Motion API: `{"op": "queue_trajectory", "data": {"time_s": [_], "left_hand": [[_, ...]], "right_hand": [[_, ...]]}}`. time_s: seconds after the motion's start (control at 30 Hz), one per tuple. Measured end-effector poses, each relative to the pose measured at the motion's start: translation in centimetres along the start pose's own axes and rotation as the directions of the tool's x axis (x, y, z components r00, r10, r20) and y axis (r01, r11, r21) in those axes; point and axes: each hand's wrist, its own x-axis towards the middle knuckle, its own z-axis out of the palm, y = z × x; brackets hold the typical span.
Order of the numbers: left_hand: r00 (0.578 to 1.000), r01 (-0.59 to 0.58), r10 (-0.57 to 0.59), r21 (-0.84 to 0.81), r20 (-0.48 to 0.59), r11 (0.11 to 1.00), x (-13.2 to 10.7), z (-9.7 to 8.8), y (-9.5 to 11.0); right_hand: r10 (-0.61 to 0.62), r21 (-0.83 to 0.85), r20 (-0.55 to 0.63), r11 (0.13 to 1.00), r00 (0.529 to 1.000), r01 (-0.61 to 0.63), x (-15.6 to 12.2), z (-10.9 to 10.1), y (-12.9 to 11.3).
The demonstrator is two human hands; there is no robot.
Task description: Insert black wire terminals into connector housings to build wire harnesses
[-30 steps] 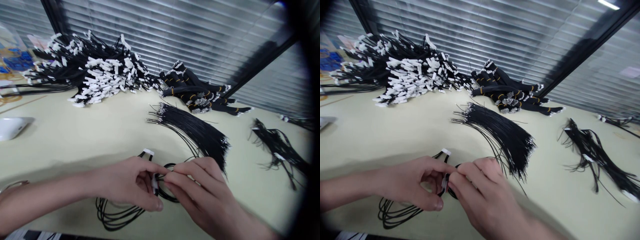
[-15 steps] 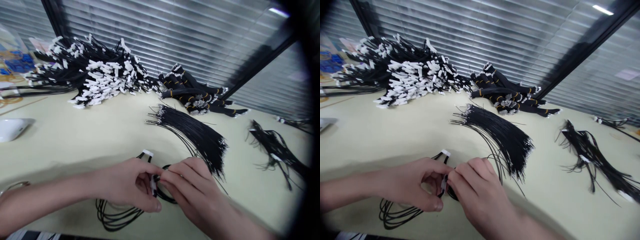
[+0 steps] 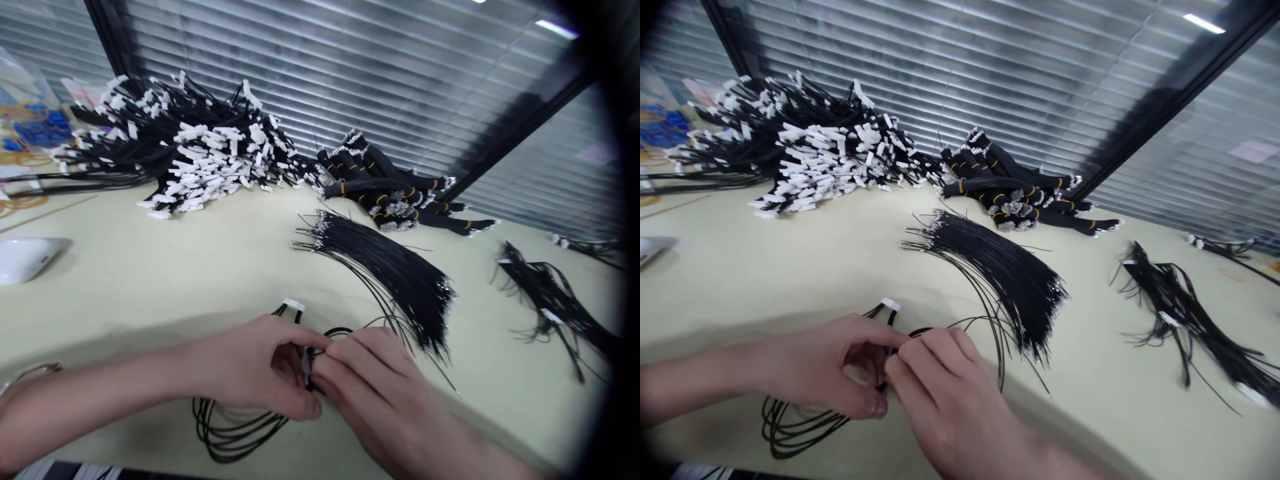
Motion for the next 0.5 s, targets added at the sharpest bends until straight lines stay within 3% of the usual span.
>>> {"op": "queue_trajectory", "data": {"time_s": [0.13, 0.27, 0.37, 0.5], "left_hand": [[1.0, -0.006, 0.006, -0.022, 0.01, 1.0, 0.1, -0.1, 0.1], [0.999, 0.038, -0.037, -0.072, 0.014, 0.997, 0.0, -0.2, 0.1], [0.997, 0.074, -0.073, -0.076, 0.014, 0.994, -0.2, -0.2, 0.3], [0.996, 0.091, -0.09, -0.081, 0.023, 0.992, -0.2, -0.1, 0.4]], "right_hand": [[0.092, 0.158, -0.075, 0.984, 0.993, -0.079, 0.3, -0.5, 0.5], [0.257, 0.393, -0.056, 0.894, 0.965, -0.215, 0.9, -1.5, 2.3], [0.362, 0.336, -0.042, 0.883, 0.931, -0.328, 1.7, -1.9, 4.7], [0.33, 0.162, -0.019, 0.932, 0.944, -0.323, 3.8, -0.6, 8.6]]}}
